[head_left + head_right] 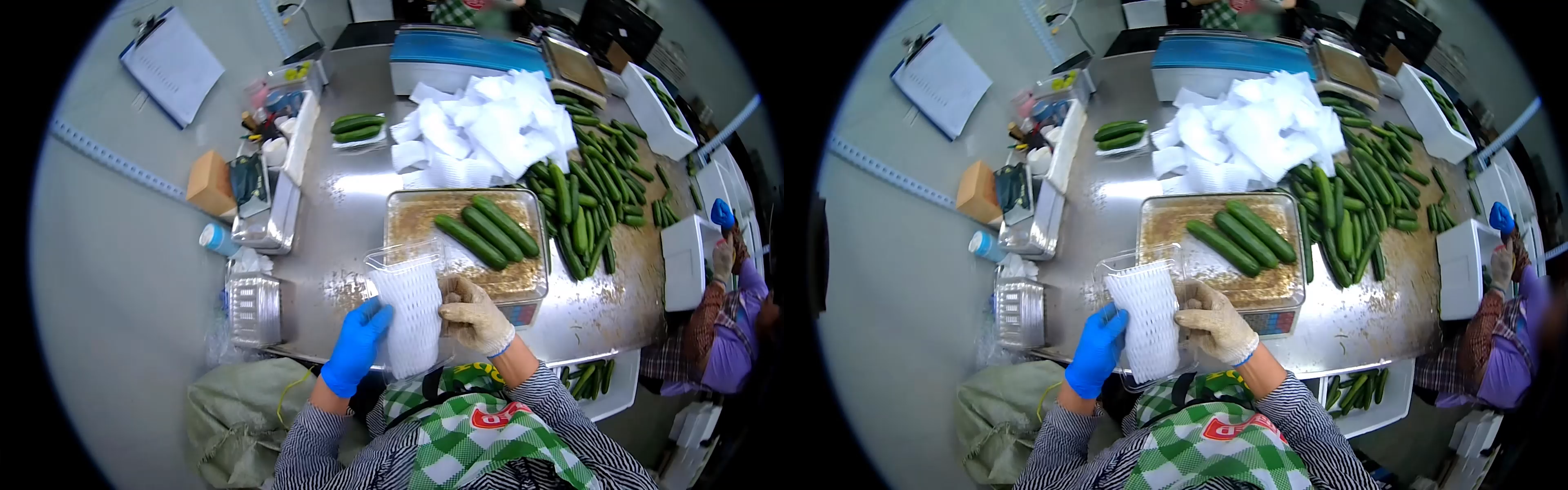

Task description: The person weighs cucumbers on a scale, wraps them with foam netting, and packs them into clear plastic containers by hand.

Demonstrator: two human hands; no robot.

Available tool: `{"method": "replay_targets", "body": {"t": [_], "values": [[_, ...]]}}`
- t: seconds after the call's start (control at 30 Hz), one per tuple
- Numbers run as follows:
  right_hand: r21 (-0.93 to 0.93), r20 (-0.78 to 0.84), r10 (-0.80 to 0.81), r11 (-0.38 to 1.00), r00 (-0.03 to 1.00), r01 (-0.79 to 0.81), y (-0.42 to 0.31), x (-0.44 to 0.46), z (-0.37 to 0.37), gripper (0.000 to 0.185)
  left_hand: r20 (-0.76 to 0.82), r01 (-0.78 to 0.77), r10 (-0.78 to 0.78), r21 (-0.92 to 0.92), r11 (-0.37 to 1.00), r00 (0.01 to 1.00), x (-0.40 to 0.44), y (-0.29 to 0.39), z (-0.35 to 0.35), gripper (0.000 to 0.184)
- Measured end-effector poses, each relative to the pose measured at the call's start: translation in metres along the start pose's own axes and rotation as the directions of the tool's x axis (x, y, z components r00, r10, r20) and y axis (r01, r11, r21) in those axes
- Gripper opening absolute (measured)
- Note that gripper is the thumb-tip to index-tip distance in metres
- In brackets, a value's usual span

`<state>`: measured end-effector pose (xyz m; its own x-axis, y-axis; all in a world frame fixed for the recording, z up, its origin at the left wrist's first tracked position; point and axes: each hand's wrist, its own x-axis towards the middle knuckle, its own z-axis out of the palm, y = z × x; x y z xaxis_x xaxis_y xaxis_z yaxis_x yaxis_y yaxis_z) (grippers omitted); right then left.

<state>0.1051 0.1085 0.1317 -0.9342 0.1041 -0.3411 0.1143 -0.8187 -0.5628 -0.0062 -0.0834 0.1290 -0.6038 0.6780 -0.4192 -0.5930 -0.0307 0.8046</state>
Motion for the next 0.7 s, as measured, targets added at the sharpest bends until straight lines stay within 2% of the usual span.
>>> {"method": "replay_targets", "body": {"t": [0.13,0.23,0.27,0.37,0.4,0.5,0.53,0.63,0.7], "values": [[-0.081,-0.049,-0.043,0.996,0.998,0.039,-0.009,-0.019,-0.027,0.048,-0.022,-0.098,0.096,-0.126,0.987,0.995,0.012,0.008,0.003,0.033],[-0.168,-0.108,-0.076,0.984,0.991,0.057,-0.015,-0.029,-0.037,0.049,0.035,-0.006,0.013,-0.180,0.984,0.999,0.013,-0.002,0.015,0.036],[-0.207,-0.130,-0.088,0.976,0.988,0.060,-0.017,-0.031,-0.039,0.050,0.051,0.069,-0.056,-0.305,0.950,0.997,0.011,-0.007,0.021,0.044],[-0.361,-0.160,-0.237,0.918,0.958,0.167,-0.011,-0.032,-0.041,0.051,0.086,0.011,-0.005,-0.075,0.997,0.996,-0.006,-0.019,0.031,0.050],[-0.458,-0.171,-0.278,0.872,0.945,0.173,-0.011,-0.034,-0.037,0.054,0.053,0.035,-0.036,0.029,0.999,0.998,-0.011,-0.020,0.034,0.051],[-0.450,-0.198,-0.336,0.866,0.921,0.219,-0.008,-0.032,-0.030,0.053,-0.020,0.108,-0.107,0.061,0.992,0.994,-0.017,-0.036,0.020,0.056],[-0.486,-0.149,-0.308,0.850,0.940,0.201,-0.013,-0.032,-0.029,0.053,-0.072,0.150,-0.146,0.062,0.987,0.987,-0.020,-0.036,0.019,0.053],[-0.299,-0.048,-0.104,0.950,0.993,0.085,-0.015,-0.022,-0.036,0.055,-0.073,0.083,-0.119,-0.371,0.925,0.990,-0.023,-0.030,0.037,0.050],[-0.273,0.011,-0.149,0.951,0.989,0.146,-0.016,-0.020,-0.027,0.056,-0.084,0.071,-0.096,-0.262,0.962,0.992,-0.020,-0.034,0.040,0.048]]}}
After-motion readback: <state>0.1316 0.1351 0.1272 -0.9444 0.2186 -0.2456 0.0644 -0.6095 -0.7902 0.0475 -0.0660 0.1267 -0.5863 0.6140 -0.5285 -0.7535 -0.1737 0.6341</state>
